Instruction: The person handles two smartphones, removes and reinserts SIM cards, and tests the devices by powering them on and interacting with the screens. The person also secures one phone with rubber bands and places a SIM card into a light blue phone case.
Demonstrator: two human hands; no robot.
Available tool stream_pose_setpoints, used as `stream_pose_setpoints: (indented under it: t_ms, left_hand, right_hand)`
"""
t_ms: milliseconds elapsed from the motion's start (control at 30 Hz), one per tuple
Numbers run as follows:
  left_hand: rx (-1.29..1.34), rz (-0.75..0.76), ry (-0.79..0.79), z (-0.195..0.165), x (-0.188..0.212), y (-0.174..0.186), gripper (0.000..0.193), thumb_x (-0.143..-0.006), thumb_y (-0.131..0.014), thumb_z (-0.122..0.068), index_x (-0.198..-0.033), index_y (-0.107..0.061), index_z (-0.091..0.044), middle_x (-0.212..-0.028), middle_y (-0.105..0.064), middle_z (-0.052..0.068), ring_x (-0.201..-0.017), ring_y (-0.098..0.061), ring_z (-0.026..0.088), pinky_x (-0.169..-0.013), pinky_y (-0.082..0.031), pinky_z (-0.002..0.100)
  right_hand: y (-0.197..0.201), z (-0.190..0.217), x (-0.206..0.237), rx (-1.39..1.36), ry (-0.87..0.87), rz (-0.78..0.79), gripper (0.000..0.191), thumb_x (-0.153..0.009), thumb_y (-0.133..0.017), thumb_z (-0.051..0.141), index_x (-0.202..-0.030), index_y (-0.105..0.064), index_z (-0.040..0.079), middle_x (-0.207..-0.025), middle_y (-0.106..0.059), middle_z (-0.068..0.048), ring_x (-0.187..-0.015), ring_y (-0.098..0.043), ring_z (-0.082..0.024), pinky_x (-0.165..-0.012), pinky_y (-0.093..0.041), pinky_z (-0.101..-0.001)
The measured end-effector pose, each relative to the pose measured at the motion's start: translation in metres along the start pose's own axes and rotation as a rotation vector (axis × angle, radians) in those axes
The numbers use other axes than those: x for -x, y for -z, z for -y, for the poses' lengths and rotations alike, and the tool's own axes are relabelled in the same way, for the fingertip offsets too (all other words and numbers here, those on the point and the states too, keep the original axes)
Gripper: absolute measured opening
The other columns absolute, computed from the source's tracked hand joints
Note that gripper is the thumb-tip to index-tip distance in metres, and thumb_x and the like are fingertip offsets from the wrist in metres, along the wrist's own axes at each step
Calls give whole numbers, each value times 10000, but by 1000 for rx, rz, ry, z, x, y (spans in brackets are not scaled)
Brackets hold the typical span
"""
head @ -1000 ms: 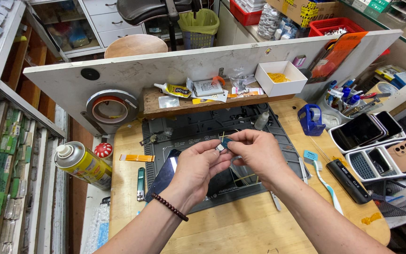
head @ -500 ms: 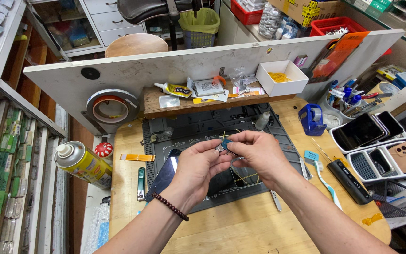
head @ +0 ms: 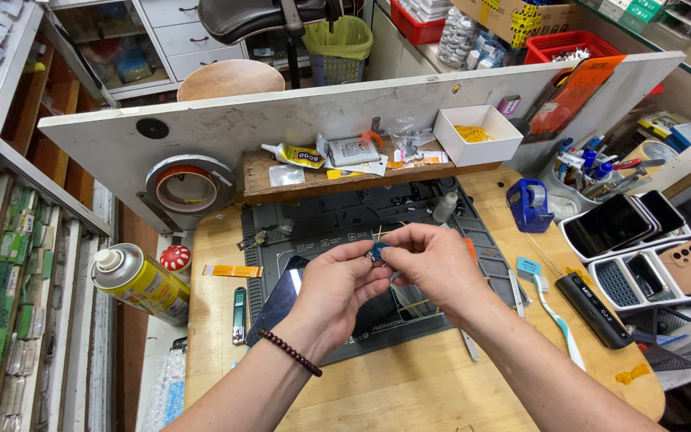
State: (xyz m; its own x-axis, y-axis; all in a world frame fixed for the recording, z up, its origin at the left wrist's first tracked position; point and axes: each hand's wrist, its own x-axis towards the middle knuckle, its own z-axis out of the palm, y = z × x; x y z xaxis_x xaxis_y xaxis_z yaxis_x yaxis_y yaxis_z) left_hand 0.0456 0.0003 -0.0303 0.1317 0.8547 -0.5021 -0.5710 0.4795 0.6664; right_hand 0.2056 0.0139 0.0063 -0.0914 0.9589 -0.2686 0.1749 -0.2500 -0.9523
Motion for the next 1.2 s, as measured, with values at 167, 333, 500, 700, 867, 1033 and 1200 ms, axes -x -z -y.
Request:
stream_pose_setpoints:
  t_ms: [167,333,500,700,867,1033,1200]
  left_hand:
    - [36,26,18,4,-3,3,246,-947,-578,14,-1178,-663,11,-953,-720,125,-784,-701,192,-716,-612,329]
    - [98,77,42,6,-6,8,238,-952,-569,7,-1171,-663,4,-962,-716,107,-813,-697,194,-756,-610,337]
    - [138,109,47,7,-7,11,236,-962,-578,-5,-1182,-662,6,-971,-717,101,-826,-696,185,-768,-607,325]
    - [122,104,12,4,-5,7,245,-942,-587,16,-1177,-654,20,-992,-725,145,-859,-730,221,-762,-620,337]
    - [47,3,-18,1,-4,5,246,-936,-592,26,-1174,-651,38,-995,-729,159,-855,-726,240,-749,-617,342]
    - [19,-101,4,0,-6,17,293,-929,-558,53,-1215,-619,48,-1037,-724,186,-878,-731,267,-765,-630,364]
    - [-27,-171,21,-5,-4,53,359,-927,-541,71,-1283,-588,46,-1088,-719,191,-921,-733,267,-790,-635,358]
  right_hand:
    - [-1,-2,2,170,157,6,193,-857,-736,125,-1012,-783,21,-865,-783,-36,-717,-689,-82,-613,-577,-255]
    - [-1,-1,2,253,209,5,194,-845,-746,125,-1006,-788,26,-821,-789,-25,-694,-689,-75,-619,-576,-251]
    - [-1,1,4,98,137,29,192,-860,-731,115,-1014,-785,12,-869,-780,-30,-720,-688,-74,-622,-577,-256]
    - [-3,5,9,-24,151,-35,219,-870,-712,87,-1077,-753,27,-887,-765,-40,-731,-692,-82,-617,-569,-259]
    - [-5,2,20,317,454,-172,207,-903,-640,84,-1069,-762,59,-878,-728,-12,-676,-685,-74,-601,-556,-238]
    - [-8,-10,10,215,278,-154,180,-902,-651,101,-1009,-791,63,-821,-731,-44,-638,-667,-96,-568,-553,-268]
    - [-20,-22,-5,393,252,-79,196,-849,-707,176,-998,-793,81,-813,-785,-81,-663,-693,-138,-614,-548,-298]
